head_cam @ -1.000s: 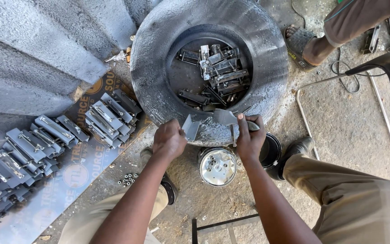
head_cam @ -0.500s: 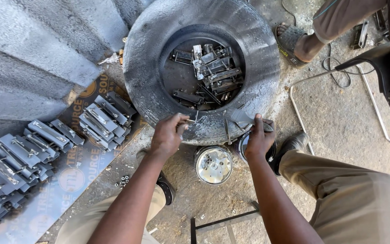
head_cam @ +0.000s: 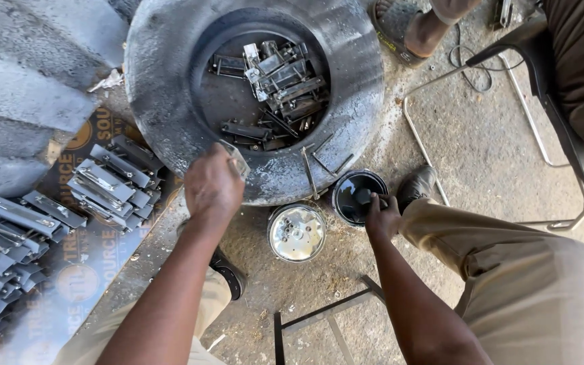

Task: Assembling small metal brackets by applying a liquid with a brush and fitting them into a larger component.

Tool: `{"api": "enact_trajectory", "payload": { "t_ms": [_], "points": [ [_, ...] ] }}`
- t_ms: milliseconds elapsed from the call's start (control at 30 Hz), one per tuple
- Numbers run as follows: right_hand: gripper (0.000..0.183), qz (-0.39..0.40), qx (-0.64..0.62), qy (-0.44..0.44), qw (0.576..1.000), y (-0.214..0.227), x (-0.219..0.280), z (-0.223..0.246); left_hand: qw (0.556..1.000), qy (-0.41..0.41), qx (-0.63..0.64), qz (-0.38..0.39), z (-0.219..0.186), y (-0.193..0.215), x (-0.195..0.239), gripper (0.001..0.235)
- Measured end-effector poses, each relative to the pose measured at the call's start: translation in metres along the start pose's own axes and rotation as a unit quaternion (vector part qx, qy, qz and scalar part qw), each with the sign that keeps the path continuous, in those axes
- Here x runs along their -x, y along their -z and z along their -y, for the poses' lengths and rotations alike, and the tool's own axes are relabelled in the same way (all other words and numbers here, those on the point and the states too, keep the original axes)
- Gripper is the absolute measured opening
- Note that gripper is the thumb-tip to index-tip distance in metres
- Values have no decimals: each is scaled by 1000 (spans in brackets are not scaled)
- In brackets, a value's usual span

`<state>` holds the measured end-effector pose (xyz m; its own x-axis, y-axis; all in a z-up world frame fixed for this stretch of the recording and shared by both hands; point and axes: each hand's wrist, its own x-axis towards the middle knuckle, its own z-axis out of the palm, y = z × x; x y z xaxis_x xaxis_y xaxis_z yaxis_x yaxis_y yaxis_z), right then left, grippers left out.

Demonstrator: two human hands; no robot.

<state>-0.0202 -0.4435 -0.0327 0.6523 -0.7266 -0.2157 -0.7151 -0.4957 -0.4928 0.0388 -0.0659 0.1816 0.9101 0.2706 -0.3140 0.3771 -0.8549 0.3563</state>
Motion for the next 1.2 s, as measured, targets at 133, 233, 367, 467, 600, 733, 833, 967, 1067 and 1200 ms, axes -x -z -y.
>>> {"api": "enact_trajectory", "payload": {
  "t_ms": [133,233,367,467,600,733,833,967,1067,1200],
  "points": [
    [25,10,-2,31,999,-7,-2,-4,992,36,96,-75,28,-25,-6,8],
    [25,22,14,42,999,-7,2,2,977,53,162,-125,43,-46,-9,7],
    [19,-21,3,58,998,-7,9,8,969,79,207,-110,51,-55,-6,8],
    [17,-48,-28,72,996,9,23,20,949,125,280,-72,47,-61,-7,5],
    [22,-44,-33,92,994,2,24,12,878,200,434,-36,35,-51,-6,7],
    [21,-70,-131,19,989,37,66,78,863,235,445,-42,43,-61,-6,5],
    [33,-135,-282,-15,950,60,93,137,884,238,401,-41,52,-68,-10,4],
    [25,62,-457,64,885,58,125,179,949,196,247,9,52,-66,-12,5],
    [21,220,-487,85,841,30,140,187,953,189,237,11,50,-64,-11,7],
    [23,294,-466,98,828,7,155,205,960,186,208,21,60,-74,-12,9]
  ]
}}
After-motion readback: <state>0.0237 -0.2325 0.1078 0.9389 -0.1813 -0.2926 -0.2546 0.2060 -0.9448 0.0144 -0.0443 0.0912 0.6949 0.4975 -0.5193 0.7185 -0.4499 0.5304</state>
